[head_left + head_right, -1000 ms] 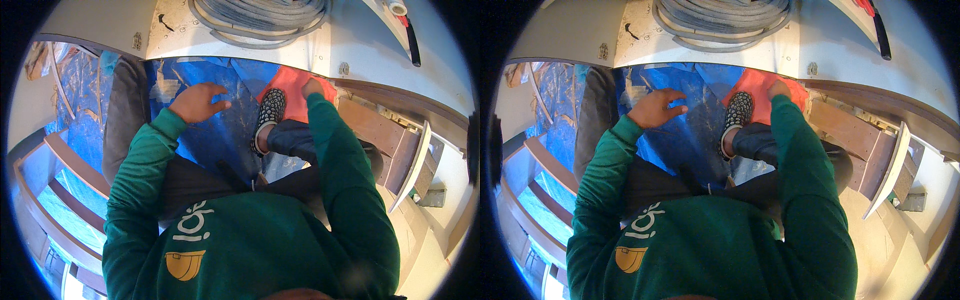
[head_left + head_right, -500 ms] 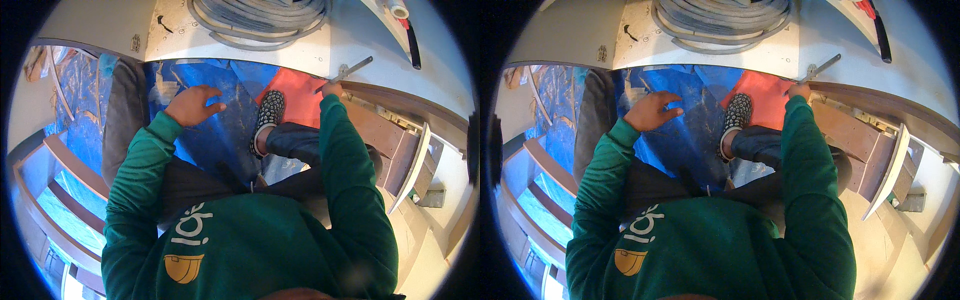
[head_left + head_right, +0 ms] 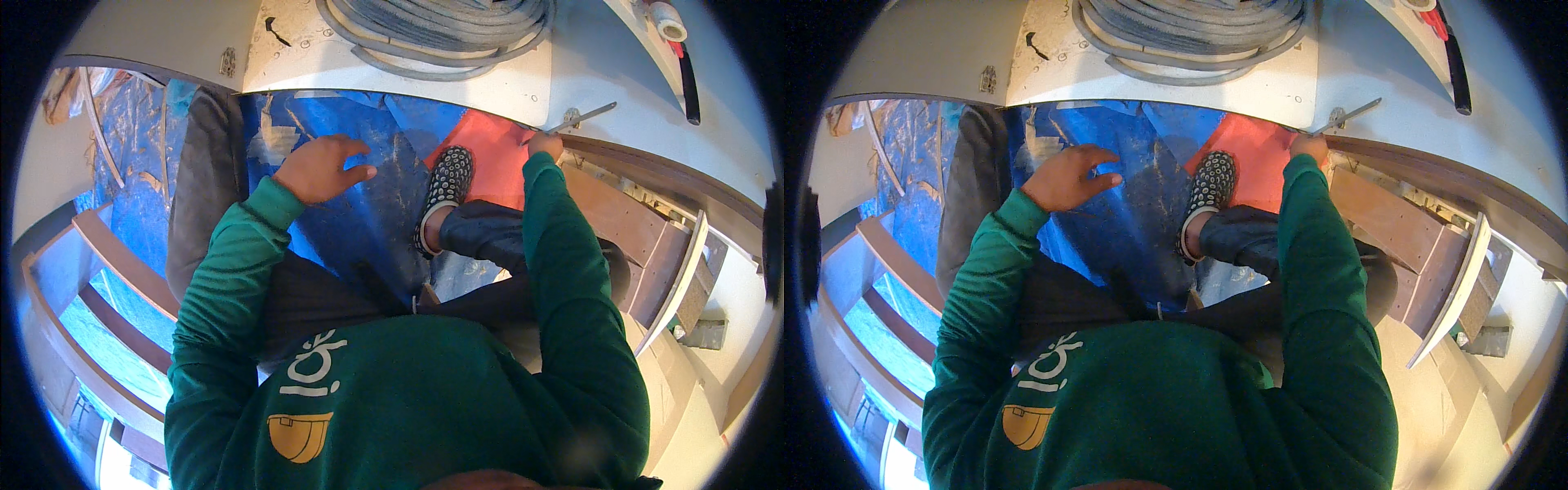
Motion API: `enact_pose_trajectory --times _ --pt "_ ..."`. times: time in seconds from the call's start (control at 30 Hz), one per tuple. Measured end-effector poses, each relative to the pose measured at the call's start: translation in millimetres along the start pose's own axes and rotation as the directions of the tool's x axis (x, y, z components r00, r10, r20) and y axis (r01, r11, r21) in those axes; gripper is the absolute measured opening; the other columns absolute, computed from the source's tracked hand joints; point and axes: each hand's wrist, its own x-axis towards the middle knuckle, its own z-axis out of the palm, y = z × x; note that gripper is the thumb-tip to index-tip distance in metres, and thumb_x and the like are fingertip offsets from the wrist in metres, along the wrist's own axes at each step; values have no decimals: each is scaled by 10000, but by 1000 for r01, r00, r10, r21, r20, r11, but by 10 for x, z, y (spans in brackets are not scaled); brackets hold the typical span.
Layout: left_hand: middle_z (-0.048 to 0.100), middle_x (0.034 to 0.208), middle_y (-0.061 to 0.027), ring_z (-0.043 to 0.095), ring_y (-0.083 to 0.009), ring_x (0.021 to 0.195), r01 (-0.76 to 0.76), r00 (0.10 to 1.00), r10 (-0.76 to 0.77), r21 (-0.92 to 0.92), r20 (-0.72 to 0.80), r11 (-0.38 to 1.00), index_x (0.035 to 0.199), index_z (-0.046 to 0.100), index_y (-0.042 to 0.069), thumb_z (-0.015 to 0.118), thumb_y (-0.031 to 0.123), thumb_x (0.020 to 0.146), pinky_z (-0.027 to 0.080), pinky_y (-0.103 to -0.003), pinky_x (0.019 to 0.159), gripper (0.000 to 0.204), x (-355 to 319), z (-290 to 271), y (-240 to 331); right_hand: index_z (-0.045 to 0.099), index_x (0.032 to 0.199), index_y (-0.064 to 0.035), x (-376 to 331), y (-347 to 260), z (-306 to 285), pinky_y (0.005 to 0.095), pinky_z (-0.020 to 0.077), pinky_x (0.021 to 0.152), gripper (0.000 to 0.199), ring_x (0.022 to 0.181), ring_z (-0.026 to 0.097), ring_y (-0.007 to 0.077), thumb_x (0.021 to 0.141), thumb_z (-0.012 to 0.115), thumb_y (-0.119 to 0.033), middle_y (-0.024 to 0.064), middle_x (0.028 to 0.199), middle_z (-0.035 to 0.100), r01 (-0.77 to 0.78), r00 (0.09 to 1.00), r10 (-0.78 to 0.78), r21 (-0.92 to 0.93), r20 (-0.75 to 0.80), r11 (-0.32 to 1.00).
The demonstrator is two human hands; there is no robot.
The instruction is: The person sits on the floor and uses a metal ruler to scrape and smooth the edges of a wooden cabinet. They repeatedly scrape along the bottom edge and side, occasionally repositioning the ruler and adjusting their posture.
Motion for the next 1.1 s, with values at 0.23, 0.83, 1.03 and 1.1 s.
enact_pose_trajectory --times 0.23,0.83,1.03,1.1 --pt "649 1041 -212 623 -396 968 -22 1000 22 -19 4 1000 1106 663 42 658 403 875 502 -469 837 429 32 -32 78 683 932 70 -111 -96 176 462 534 783 284 882 680 434 795 557 -144 284 927 689 -29 995 37 82 -92 996" --pt "648 1071 -209 626 -388 977 -47 999 47 25 9 999 1137 647 36 661 387 879 505 -457 846 436 19 -14 68 647 941 85 -674 -550 -82 501 523 735 300 837 658 462 854 569 -192 308 858 665 175 983 -180 172 17 969" --pt "654 1074 -211 649 -370 931 -33 999 32 47 10 998 1153 637 28 672 354 888 523 -433 805 422 -16 -38 57 688 946 68 -157 -96 -113 494 519 809 324 896 658 460 843 572 -216 314 933 668 -26 993 33 58 -110 998" --pt "654 1072 -211 648 -370 939 -37 999 37 23 9 999 1151 637 28 671 358 889 521 -433 809 423 1 -47 67 683 971 70 16 84 -68 492 522 812 323 909 661 455 826 589 -203 312 963 669 -43 990 44 12 -132 999"
